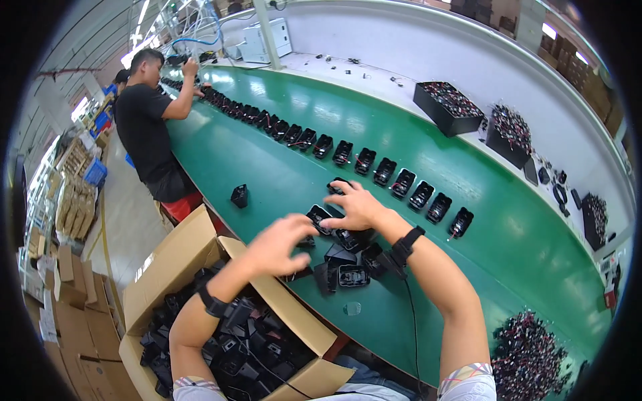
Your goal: The person picks up a black plastic housing and a small circuit board with wires, inserts the board into the housing by hand, and places the assembled unit onto the green workbench.
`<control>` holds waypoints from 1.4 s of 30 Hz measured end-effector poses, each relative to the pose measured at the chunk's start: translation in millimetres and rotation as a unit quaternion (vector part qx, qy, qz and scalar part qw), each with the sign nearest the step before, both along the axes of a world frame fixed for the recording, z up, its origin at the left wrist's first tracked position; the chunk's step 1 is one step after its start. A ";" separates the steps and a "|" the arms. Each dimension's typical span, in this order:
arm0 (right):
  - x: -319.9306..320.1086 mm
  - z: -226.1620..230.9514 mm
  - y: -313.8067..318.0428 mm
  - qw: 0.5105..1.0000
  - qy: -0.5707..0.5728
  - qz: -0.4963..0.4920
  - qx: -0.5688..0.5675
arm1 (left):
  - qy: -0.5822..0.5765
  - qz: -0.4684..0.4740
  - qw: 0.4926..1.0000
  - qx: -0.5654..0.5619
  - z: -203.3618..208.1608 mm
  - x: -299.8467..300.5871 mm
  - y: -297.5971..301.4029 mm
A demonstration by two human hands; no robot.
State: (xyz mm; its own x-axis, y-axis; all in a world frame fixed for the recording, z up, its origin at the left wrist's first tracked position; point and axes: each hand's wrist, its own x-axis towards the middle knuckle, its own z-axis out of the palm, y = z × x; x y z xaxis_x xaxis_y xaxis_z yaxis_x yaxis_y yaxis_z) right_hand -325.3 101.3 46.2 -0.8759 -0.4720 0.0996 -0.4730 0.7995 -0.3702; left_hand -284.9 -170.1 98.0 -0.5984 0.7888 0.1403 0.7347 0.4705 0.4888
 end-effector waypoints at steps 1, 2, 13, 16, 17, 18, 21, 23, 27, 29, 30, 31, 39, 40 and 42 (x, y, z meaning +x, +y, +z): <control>2.4 0.1 -2.8 1.000 -0.008 -0.003 0.000 | -0.029 0.031 0.999 0.020 12.3 -19.0 -7.7; 8.6 3.7 -6.0 1.000 -0.017 -0.002 0.000 | 0.048 0.091 0.994 0.046 7.0 -38.7 -21.5; 65.8 15.6 -10.5 0.999 0.039 0.021 0.005 | -0.064 0.235 0.930 -0.277 -31.2 -84.4 -33.4; 69.1 4.7 -32.3 0.999 0.031 0.007 -0.004 | -0.092 0.174 0.959 -0.204 -24.6 -37.1 -18.8; 69.0 0.3 -38.9 0.998 0.040 0.017 0.042 | -0.116 0.162 0.966 -0.163 -26.9 -25.1 -15.0; 71.7 -1.2 -42.2 0.991 0.064 0.032 0.110 | -0.153 0.118 0.974 -0.116 -24.1 -14.3 -10.2; 79.5 2.5 -33.0 0.991 0.040 0.046 0.119 | -0.141 0.087 0.965 -0.203 -14.5 22.7 3.5; 92.9 1.8 -19.0 0.992 0.030 0.052 0.110 | -0.162 0.068 0.956 -0.237 -6.9 41.5 15.6; 128.7 2.4 16.2 0.995 0.019 0.039 0.095 | -0.111 0.014 0.956 -0.271 -2.8 73.7 37.1; 147.4 3.5 34.1 0.995 0.034 0.024 0.094 | -0.074 -0.009 0.965 -0.253 -14.3 80.2 47.3; 156.3 4.0 40.8 0.994 0.050 0.018 0.092 | -0.039 -0.025 0.971 -0.234 -16.4 83.4 51.7; 165.0 5.8 48.1 0.995 0.049 0.007 0.090 | -0.038 -0.033 0.970 -0.238 -17.2 85.2 56.3; 231.0 34.8 72.8 0.997 0.023 -0.063 -0.036 | -0.012 -0.050 0.979 -0.197 -20.7 96.2 90.9; 242.4 37.0 69.6 0.997 0.041 -0.052 -0.039 | 0.000 -0.062 0.981 -0.183 -20.8 98.2 94.2; 265.6 38.5 60.9 0.997 0.076 -0.032 0.009 | 0.001 -0.082 0.982 -0.170 -19.2 103.6 100.9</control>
